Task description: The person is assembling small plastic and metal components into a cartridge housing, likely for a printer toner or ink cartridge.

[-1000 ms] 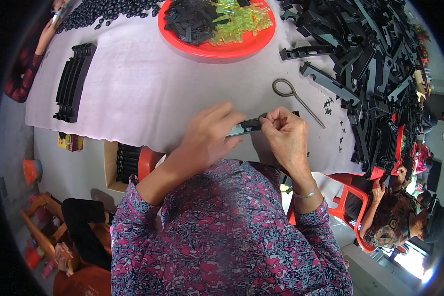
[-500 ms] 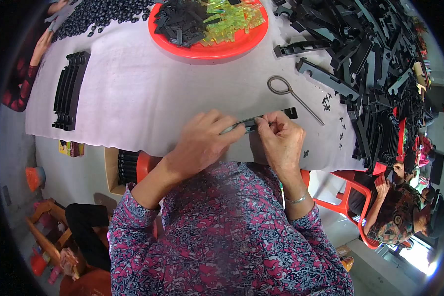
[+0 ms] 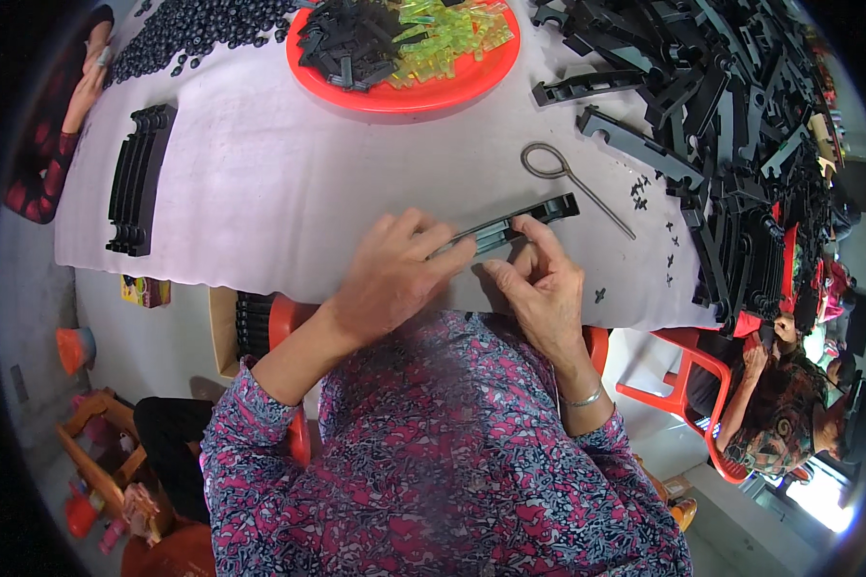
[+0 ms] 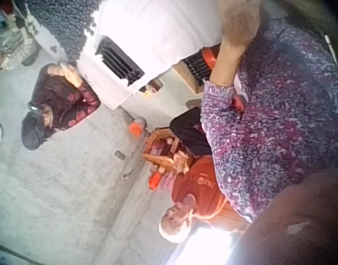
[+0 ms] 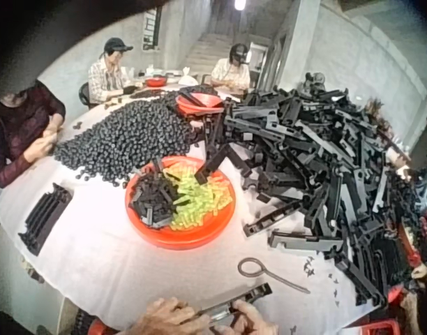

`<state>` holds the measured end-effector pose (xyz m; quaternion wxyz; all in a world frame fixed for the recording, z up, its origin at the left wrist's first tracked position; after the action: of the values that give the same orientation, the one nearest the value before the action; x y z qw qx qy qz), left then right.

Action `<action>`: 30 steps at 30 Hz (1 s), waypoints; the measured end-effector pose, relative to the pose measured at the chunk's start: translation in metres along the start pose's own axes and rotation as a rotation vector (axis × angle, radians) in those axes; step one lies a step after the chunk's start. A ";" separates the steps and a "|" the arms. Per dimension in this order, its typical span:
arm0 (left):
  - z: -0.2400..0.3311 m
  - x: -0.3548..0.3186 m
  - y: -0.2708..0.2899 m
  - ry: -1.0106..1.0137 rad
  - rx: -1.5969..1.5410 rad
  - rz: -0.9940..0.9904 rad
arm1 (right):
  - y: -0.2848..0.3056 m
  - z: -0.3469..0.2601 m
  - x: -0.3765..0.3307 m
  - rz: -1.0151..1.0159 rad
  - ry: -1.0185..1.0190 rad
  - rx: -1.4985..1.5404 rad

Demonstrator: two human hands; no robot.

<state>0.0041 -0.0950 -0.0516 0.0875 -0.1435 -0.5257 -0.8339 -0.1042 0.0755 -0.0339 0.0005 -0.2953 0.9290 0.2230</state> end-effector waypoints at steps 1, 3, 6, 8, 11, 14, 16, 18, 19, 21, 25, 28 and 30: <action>0.000 0.000 0.000 0.001 -0.003 -0.002 | -0.001 0.004 0.000 0.007 0.009 0.062; 0.001 0.001 0.000 0.003 -0.009 -0.004 | 0.001 0.005 -0.002 0.062 0.114 0.015; 0.001 0.002 0.001 0.007 -0.010 -0.011 | 0.007 -0.003 0.001 0.151 0.405 -0.276; 0.002 0.002 0.002 -0.001 -0.005 0.008 | 0.008 -0.009 0.008 0.167 0.607 -0.438; 0.002 0.001 0.001 -0.014 0.001 0.035 | 0.008 -0.013 0.011 0.016 0.573 -0.578; 0.002 0.001 0.000 -0.015 0.002 0.031 | 0.004 -0.014 0.011 0.000 0.642 -0.666; 0.002 0.001 -0.001 -0.015 -0.002 0.029 | 0.002 -0.013 0.011 -0.028 0.665 -0.705; 0.001 0.000 -0.002 -0.020 -0.010 0.039 | -0.001 -0.012 0.010 -0.050 0.697 -0.719; 0.000 0.000 -0.003 -0.025 -0.006 0.041 | -0.001 -0.011 0.011 -0.038 0.713 -0.699; -0.001 0.000 -0.004 -0.037 0.001 0.044 | -0.003 -0.003 0.012 -0.012 0.744 -0.661; -0.001 0.002 -0.001 -0.055 -0.005 0.077 | 0.000 -0.003 0.017 -0.070 0.753 -0.601; 0.003 0.003 0.002 -0.040 0.025 0.073 | 0.006 -0.010 0.019 -0.123 0.663 -0.443; 0.008 0.006 0.006 -0.020 0.041 0.051 | 0.022 -0.014 0.024 -0.162 0.561 -0.251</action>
<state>0.0013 -0.0909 -0.0410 0.1065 -0.1635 -0.5398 -0.8189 -0.1339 0.0725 -0.0158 -0.2744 -0.4162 0.8315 0.2452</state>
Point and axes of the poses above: each hand's wrist, its own x-axis towards the middle knuckle, its own y-axis out of the back of the hand, z = x × y, the point moved 1 cm from there along x, towards the middle knuckle, and after that the axes turned 2 degrees about -y, right-handed, at the moved point
